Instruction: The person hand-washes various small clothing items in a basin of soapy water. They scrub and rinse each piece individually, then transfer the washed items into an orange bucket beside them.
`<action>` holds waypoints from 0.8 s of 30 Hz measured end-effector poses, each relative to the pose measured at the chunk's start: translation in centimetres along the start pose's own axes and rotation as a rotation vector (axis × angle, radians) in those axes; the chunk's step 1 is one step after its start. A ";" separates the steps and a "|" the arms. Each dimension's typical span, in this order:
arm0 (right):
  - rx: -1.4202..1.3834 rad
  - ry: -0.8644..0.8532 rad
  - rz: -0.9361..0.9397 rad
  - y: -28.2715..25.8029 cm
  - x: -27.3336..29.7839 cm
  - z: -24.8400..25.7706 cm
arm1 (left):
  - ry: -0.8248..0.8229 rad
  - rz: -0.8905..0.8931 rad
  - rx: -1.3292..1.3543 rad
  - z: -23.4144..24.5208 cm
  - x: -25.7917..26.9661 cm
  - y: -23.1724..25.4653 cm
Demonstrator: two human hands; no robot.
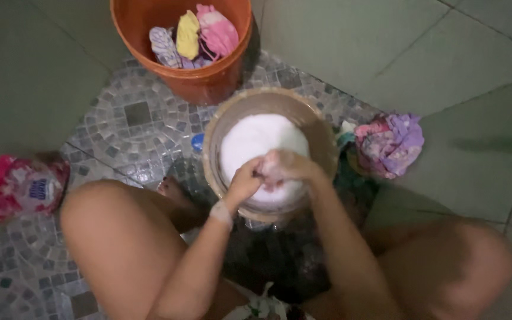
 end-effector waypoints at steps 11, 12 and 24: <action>-0.373 0.289 0.349 -19.4 10.7 1.2 | 0.057 -0.138 -0.066 2.9 0.5 13.6; -0.426 0.292 0.351 -19.6 10.9 1.4 | 0.098 -0.095 -0.173 3.3 1.0 14.7; 0.621 0.573 0.292 -21.6 13.4 3.2 | 0.380 -0.234 -0.478 9.4 2.5 20.4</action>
Point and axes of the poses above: each hand's wrist, its own x-axis away from the middle knuckle, its own z-axis out of the back of the hand, y = z × x, the point moved 8 cm from there along -x, towards the middle knuckle, and after that the axes turned 9 degrees about -y, right-handed, at the moved point
